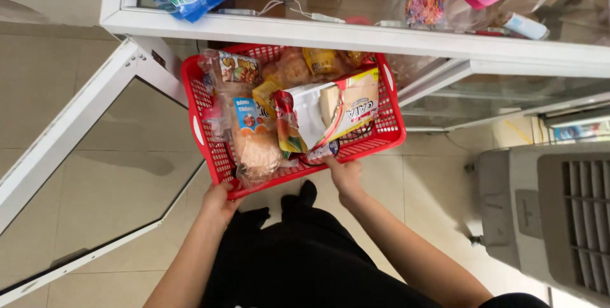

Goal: Mopping the floor in a shop area and then organizing various items in a display cabinet.

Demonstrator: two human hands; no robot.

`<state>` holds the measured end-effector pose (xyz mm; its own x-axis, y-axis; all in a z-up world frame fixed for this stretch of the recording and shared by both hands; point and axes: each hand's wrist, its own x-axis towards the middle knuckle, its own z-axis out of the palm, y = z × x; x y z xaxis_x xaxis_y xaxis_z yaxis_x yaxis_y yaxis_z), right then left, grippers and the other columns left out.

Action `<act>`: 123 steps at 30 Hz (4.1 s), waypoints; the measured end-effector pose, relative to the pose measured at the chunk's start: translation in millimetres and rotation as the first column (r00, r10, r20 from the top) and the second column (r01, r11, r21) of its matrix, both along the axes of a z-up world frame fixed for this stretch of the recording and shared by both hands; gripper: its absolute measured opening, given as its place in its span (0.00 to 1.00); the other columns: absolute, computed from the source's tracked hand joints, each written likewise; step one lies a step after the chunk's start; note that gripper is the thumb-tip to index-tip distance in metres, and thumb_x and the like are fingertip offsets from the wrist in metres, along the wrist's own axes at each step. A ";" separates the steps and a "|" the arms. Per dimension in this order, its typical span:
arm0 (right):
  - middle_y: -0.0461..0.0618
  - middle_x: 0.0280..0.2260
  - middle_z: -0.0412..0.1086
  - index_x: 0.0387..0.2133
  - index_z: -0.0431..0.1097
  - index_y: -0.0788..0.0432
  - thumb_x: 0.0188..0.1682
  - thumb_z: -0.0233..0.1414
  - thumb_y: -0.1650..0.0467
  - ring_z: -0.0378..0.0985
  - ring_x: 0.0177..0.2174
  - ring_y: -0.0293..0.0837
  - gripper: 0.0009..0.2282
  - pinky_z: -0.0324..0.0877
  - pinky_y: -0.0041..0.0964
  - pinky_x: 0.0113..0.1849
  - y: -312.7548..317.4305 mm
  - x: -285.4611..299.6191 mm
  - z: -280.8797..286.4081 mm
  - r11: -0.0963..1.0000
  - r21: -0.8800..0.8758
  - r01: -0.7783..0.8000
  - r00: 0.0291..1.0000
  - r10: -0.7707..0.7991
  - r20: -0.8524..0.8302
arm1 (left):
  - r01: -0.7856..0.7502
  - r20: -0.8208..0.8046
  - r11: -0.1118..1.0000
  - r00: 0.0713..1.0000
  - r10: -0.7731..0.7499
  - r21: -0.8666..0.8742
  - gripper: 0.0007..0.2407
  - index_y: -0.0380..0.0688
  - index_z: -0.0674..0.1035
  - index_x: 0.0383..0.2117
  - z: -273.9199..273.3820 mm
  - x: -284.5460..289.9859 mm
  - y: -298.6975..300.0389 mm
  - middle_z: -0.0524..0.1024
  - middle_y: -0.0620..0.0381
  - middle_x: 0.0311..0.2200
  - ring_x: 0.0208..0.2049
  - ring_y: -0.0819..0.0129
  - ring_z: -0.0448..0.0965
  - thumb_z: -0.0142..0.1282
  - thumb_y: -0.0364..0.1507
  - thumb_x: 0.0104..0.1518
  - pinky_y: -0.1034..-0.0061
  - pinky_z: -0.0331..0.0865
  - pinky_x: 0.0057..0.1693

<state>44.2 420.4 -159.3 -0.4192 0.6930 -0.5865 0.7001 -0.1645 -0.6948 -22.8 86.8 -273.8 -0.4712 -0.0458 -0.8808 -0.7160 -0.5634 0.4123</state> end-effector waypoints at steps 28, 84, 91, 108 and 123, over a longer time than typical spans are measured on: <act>0.63 0.65 0.52 0.63 0.60 0.54 0.45 0.61 0.71 0.60 0.60 0.64 0.30 0.62 0.56 0.60 -138.6 -232.7 263.2 0.157 0.952 -0.263 0.169 0.979 -0.115 | 0.021 0.104 0.924 0.992 -0.066 0.382 0.22 0.33 0.72 0.55 -5.5 -11.2 -3.4 0.78 0.36 0.47 0.43 0.43 0.79 0.41 0.17 0.51 0.54 0.78 0.48; 0.56 0.55 0.62 0.51 0.68 0.55 0.45 0.65 0.72 0.73 0.51 0.67 0.21 0.71 0.62 0.51 -49.1 -244.3 278.6 0.220 0.961 -0.167 0.421 0.898 -0.133 | 0.040 0.195 0.944 0.975 -0.108 0.326 0.27 0.34 0.63 0.64 49.6 -26.2 -8.2 0.70 0.36 0.57 0.59 0.39 0.73 0.50 0.25 0.53 0.43 0.71 0.61; 0.66 0.70 0.25 0.73 0.49 0.37 0.40 0.78 0.66 0.57 0.64 0.85 0.50 0.78 0.68 0.54 -39.7 -324.0 243.8 0.162 0.978 -0.133 0.625 0.779 -0.044 | 0.002 0.139 0.936 0.989 -0.055 0.352 0.20 0.36 0.72 0.54 26.3 -18.2 -9.7 0.76 0.36 0.46 0.44 0.43 0.77 0.41 0.22 0.51 0.54 0.76 0.49; 0.49 0.33 0.82 0.39 0.79 0.41 0.45 0.62 0.68 0.84 0.38 0.61 0.09 0.75 0.57 0.43 72.8 -96.4 238.9 0.037 0.505 -0.862 0.388 0.688 0.613 | 0.052 0.175 0.956 0.979 -0.106 0.290 0.28 0.35 0.63 0.64 59.2 -19.9 -9.2 0.69 0.38 0.58 0.60 0.42 0.73 0.49 0.25 0.54 0.51 0.71 0.62; 0.62 0.63 0.60 0.56 0.70 0.57 0.44 0.47 0.79 0.61 0.63 0.63 0.23 0.53 0.57 0.63 111.5 -10.2 129.2 0.855 0.511 -0.090 0.816 0.357 -0.454 | 0.146 0.153 0.970 0.972 -0.177 0.195 0.21 0.35 0.71 0.55 -16.2 -7.8 -18.6 0.77 0.43 0.48 0.50 0.45 0.80 0.54 0.20 0.52 0.51 0.77 0.57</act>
